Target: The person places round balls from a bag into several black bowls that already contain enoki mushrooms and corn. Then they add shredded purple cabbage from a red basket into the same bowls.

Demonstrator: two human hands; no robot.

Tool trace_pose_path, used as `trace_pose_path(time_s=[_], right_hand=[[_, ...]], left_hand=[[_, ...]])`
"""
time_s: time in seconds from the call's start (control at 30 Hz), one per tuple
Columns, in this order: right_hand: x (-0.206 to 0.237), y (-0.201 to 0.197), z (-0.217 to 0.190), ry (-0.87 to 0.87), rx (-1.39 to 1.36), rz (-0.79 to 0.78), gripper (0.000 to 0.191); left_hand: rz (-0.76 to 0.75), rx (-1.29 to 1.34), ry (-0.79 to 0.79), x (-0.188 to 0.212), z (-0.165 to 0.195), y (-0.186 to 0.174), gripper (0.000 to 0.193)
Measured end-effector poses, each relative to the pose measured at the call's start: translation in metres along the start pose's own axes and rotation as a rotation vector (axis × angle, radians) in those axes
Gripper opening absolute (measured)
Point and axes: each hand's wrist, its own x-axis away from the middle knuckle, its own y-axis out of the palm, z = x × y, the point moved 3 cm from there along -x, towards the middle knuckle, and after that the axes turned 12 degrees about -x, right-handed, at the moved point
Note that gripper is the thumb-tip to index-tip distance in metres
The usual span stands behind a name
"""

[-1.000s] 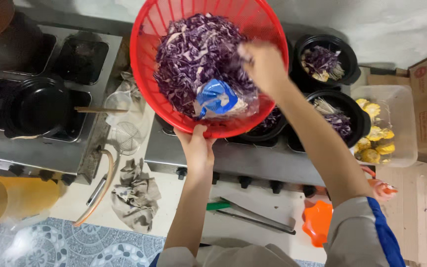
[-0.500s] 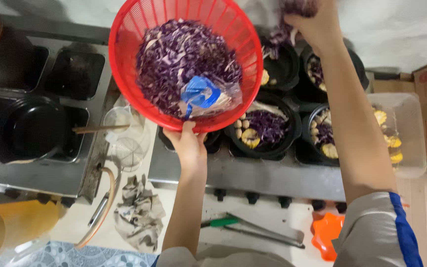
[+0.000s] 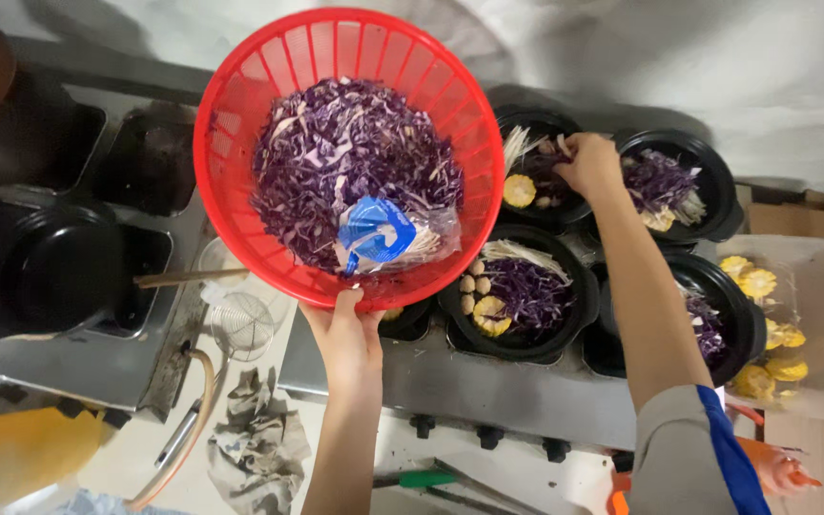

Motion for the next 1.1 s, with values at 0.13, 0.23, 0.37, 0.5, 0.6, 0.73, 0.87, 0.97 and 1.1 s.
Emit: trace_pose_path(time_s=[0.13, 0.23, 0.37, 0.5, 0.6, 0.73, 0.87, 0.97, 1.1], right_hand=[[0.003, -0.010, 0.004, -0.006, -0.022, -0.021, 0.044], [0.002, -0.020, 0.003, -0.035, -0.082, -0.022, 0.047], [-0.002, -0.029, -0.003, -0.097, -0.085, -0.013, 0.047], [-0.006, -0.029, -0.004, -0.024, -0.049, -0.051, 0.035], [-0.006, -0.030, 0.002, 0.100, -0.105, -0.028, 0.033], [-0.006, -0.031, 0.008, 0.141, -0.214, -0.058, 0.028], [-0.007, -0.037, 0.002, 0.173, -0.316, -0.085, 0.031], [0.001, -0.059, -0.035, -0.087, -0.326, 0.233, 0.017], [0.033, -0.070, -0.122, -0.470, -0.372, 0.294, 0.022]], left_hand=[[-0.034, 0.008, -0.007, 0.006, -0.001, -0.003, 0.085], [-0.028, 0.017, -0.029, 0.011, -0.006, -0.007, 0.083], [-0.014, 0.028, -0.052, 0.013, -0.012, -0.009, 0.076], [-0.019, 0.016, -0.080, 0.017, -0.016, -0.006, 0.079], [-0.048, 0.036, -0.089, 0.021, -0.017, -0.005, 0.079], [-0.069, 0.043, -0.097, 0.025, -0.019, -0.004, 0.080], [-0.087, 0.048, -0.082, 0.028, -0.020, -0.003, 0.083], [-0.072, 0.013, -0.104, 0.031, -0.020, -0.001, 0.083], [-0.091, 0.015, -0.087, 0.036, -0.021, 0.005, 0.089]])
